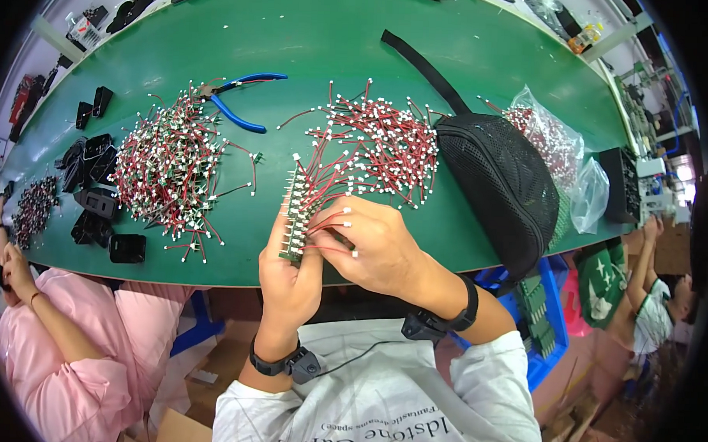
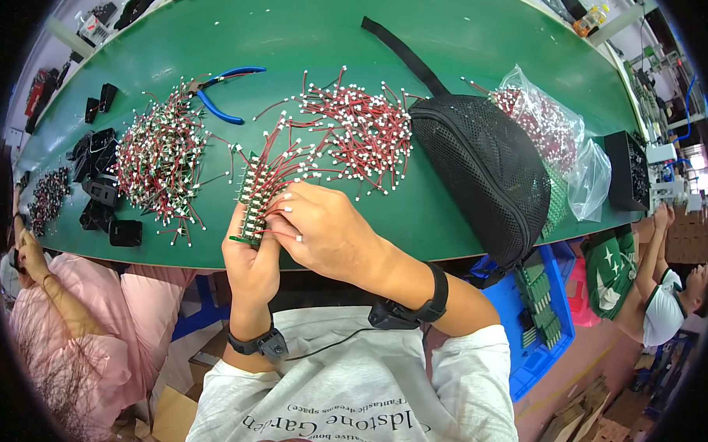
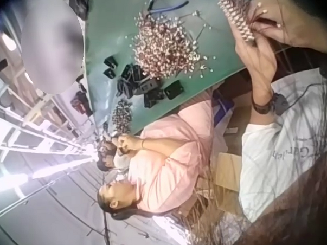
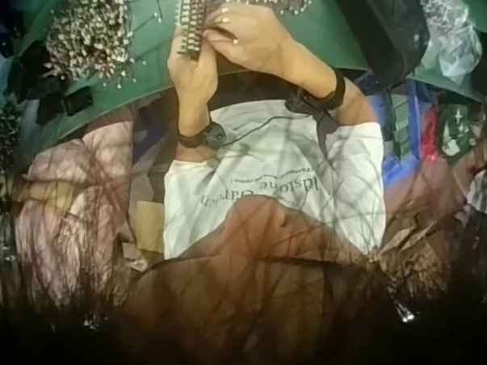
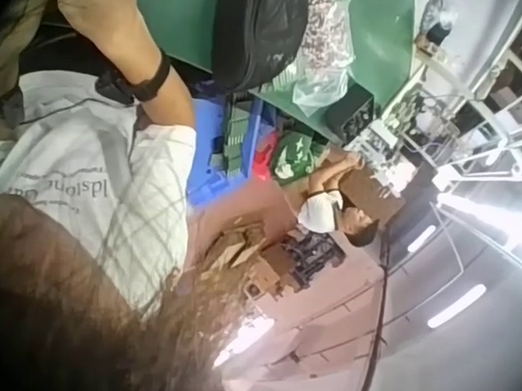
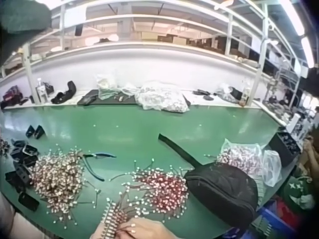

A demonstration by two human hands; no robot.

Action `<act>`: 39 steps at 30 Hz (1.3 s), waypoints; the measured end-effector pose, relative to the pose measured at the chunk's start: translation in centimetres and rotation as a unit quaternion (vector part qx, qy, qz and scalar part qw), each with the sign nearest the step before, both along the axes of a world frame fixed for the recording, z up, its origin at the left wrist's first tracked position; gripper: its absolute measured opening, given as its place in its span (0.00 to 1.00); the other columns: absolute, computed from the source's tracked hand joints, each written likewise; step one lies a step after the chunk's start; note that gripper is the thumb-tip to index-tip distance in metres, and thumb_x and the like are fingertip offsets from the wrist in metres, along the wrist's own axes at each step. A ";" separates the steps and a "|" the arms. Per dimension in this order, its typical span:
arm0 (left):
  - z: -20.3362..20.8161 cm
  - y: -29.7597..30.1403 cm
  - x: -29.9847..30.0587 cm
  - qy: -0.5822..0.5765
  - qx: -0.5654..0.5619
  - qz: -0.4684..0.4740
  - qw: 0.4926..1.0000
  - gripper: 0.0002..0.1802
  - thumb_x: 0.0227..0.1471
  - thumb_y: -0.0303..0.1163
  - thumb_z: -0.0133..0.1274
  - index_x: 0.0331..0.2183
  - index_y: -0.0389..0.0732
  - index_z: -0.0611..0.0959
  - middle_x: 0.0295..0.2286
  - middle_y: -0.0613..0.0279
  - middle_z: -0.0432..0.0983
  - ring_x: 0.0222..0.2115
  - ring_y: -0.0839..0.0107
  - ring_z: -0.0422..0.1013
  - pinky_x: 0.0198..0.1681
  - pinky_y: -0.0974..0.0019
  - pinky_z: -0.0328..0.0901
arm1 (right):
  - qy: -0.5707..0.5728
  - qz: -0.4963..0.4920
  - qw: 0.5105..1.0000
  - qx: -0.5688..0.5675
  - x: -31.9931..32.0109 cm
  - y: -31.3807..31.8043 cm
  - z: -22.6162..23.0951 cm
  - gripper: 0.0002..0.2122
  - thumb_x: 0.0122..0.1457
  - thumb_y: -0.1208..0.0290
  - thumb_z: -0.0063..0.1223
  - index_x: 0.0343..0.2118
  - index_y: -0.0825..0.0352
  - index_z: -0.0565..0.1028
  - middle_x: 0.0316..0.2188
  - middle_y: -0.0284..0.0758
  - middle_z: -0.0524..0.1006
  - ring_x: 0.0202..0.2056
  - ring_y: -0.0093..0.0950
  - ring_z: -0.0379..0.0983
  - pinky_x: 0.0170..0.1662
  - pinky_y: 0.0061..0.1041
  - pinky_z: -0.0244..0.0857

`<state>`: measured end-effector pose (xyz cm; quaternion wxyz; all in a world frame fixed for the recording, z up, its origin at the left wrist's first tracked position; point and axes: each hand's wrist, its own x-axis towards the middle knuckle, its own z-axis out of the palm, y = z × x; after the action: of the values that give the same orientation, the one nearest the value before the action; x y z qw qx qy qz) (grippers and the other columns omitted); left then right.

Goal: The person picks up a circuit board and inserts small wires into it one at a time. After filling the board, they place it into a blue bin and retrieve a new circuit board to continue the process.

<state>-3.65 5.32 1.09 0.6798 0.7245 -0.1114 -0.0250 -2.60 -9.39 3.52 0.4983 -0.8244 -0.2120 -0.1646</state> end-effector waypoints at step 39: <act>-1.4 8.7 -1.8 0.130 -0.399 0.179 0.890 0.25 0.49 0.11 0.45 0.52 0.29 0.69 0.46 0.54 0.72 0.45 0.68 0.71 0.50 0.64 0.66 | -0.067 0.084 0.964 -0.241 9.4 5.3 -2.8 0.07 0.47 0.77 0.60 0.30 0.65 0.75 0.31 0.35 0.72 0.36 0.37 0.70 0.38 0.32 0.66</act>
<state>-5.50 13.98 -0.33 0.9129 0.3903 0.1083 0.0496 6.78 -4.07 0.77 0.2815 -0.8863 -0.3472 -0.1208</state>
